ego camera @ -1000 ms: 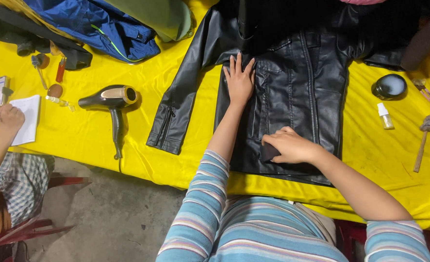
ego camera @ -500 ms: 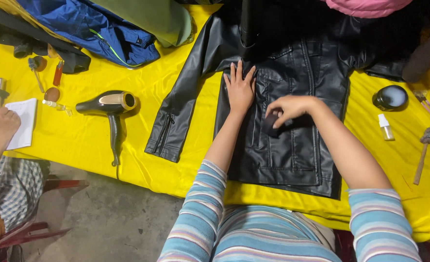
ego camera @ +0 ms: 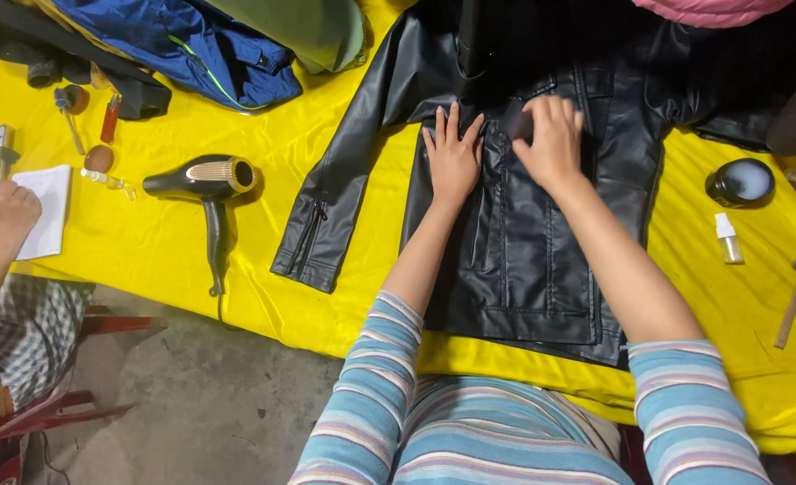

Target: Polishing a black leather jacket with a small sponge

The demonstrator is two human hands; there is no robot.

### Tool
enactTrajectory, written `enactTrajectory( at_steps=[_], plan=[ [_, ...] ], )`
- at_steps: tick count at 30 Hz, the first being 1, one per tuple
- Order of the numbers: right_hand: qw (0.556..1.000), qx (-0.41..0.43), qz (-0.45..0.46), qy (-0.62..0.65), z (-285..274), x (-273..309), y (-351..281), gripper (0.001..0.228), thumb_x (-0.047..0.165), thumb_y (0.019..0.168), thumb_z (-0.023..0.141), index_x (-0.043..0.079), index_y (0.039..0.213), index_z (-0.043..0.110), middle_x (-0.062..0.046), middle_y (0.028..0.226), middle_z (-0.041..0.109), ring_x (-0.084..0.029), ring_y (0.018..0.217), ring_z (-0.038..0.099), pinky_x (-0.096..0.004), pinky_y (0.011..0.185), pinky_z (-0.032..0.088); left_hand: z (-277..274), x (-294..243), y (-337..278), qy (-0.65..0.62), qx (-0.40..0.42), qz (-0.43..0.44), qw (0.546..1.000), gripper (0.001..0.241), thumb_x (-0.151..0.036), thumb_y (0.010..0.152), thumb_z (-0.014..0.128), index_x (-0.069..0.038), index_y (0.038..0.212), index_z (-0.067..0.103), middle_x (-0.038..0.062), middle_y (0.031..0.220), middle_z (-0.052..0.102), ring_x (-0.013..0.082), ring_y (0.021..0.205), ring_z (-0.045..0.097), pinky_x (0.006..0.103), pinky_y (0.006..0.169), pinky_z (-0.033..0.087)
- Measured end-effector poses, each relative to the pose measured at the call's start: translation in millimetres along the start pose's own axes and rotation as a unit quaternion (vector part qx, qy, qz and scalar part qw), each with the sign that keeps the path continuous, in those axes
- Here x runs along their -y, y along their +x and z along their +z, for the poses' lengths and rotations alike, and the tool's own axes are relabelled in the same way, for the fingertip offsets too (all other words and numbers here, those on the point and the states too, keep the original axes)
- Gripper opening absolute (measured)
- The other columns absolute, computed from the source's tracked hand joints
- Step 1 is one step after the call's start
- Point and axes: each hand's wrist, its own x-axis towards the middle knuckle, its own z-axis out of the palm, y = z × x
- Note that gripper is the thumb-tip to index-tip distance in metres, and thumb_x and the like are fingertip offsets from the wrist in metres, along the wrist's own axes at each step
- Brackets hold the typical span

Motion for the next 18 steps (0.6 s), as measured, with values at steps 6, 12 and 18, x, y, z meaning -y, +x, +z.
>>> enactTrajectory(
  at_steps=[6, 12, 18],
  plan=[
    [0.987, -0.045, -0.143, -0.052, 19, 24, -59, 0.062, 0.016, 0.058, 0.088, 0.01, 0.113, 0.061, -0.011, 0.11, 0.059, -0.033, 0.115, 0.055, -0.049, 0.102, 0.039, 7, 3, 0, 0.007, -0.006, 0.004, 1.0, 0.037, -0.035, 0.102, 0.06, -0.036, 0.14, 0.062, 0.012, 0.163, 0.038, 0.0386, 0.157, 0.027, 0.0681, 0.122, 0.028],
    [0.986, -0.008, -0.161, -0.053, -5, 57, -121, 0.061, 0.016, 0.057, 0.087, 0.008, 0.112, 0.062, -0.012, 0.106, 0.061, -0.032, 0.111, 0.059, -0.049, 0.103, 0.042, 6, 2, 0, 0.012, -0.021, 0.008, 1.0, 0.036, -0.035, 0.102, 0.062, -0.035, 0.138, 0.062, 0.012, 0.161, 0.04, 0.039, 0.156, 0.029, 0.0685, 0.121, 0.03],
    [0.982, 0.119, -0.144, -0.033, -55, 96, -177, 0.06, 0.012, 0.061, 0.088, 0.006, 0.115, 0.062, -0.015, 0.105, 0.064, -0.035, 0.109, 0.062, -0.054, 0.103, 0.042, 12, 4, 0, 0.013, -0.019, 0.004, 1.0, 0.037, -0.037, 0.101, 0.061, -0.037, 0.138, 0.063, 0.011, 0.162, 0.04, 0.0383, 0.156, 0.029, 0.0685, 0.121, 0.03]
  ],
)
